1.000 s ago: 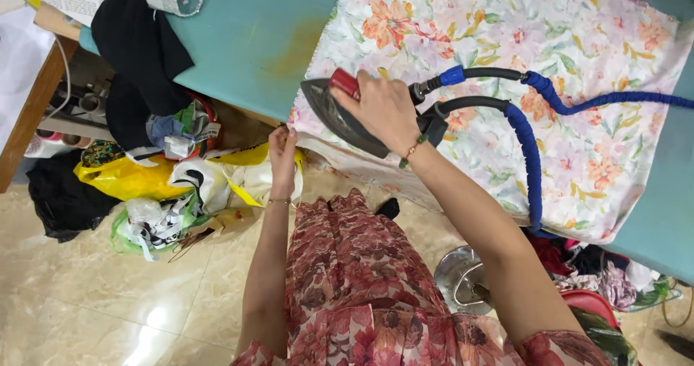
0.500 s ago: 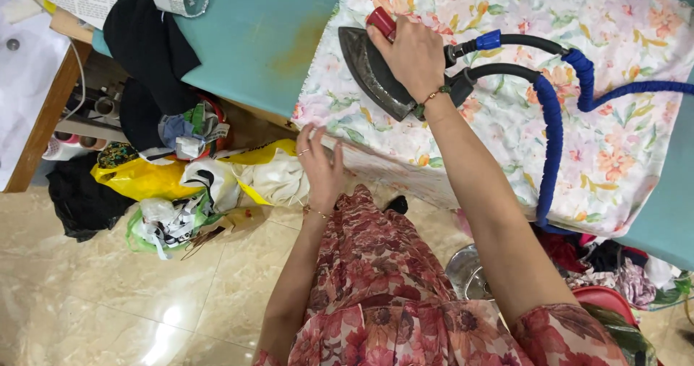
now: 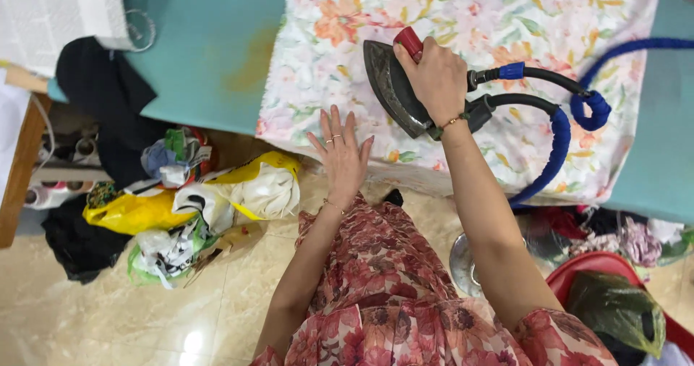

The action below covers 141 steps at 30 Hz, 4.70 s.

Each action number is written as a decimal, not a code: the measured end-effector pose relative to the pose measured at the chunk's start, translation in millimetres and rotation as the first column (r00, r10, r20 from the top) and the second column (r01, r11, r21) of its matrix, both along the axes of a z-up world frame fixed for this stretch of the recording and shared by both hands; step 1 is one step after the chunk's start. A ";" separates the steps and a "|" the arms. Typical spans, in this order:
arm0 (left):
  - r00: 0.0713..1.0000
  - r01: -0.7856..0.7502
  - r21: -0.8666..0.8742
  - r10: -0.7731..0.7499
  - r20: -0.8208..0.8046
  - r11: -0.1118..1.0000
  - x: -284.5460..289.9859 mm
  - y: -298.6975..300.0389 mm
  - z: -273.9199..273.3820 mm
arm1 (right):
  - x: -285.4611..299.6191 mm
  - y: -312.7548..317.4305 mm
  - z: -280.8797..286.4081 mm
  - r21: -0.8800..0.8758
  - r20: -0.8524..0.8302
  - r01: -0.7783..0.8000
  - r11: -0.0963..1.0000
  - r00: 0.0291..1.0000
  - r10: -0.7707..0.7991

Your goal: Ironing a piece of floral fabric on a studio table and then folding it.

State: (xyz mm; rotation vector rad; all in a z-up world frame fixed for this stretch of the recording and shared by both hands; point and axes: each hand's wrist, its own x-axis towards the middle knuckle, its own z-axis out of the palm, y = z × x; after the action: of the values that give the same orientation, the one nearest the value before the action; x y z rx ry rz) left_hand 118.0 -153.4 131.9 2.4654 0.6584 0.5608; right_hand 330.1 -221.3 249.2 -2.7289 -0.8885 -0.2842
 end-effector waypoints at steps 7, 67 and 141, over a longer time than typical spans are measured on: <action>0.986 0.165 0.002 -0.165 -0.032 0.986 30.4 -32.4 9.3 | 7.9 -73.9 12.3 -0.058 -0.035 0.135 0.989 0.990 -0.137; 0.958 0.268 0.051 -0.261 -0.117 0.962 129.0 -123.4 6.5 | 60.8 -285.6 43.4 -0.207 -0.276 -0.208 0.956 0.950 0.146; 0.819 0.572 0.012 -0.573 0.026 0.820 176.3 -202.3 27.8 | 261.1 -294.9 0.3 -0.083 0.092 0.255 0.963 0.964 -0.248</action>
State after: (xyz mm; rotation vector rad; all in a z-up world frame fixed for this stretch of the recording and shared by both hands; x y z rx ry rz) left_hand 294.3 -355.7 159.7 2.4772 -0.1200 0.3500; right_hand 591.2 -516.2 249.5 -2.9394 -0.5849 -0.4139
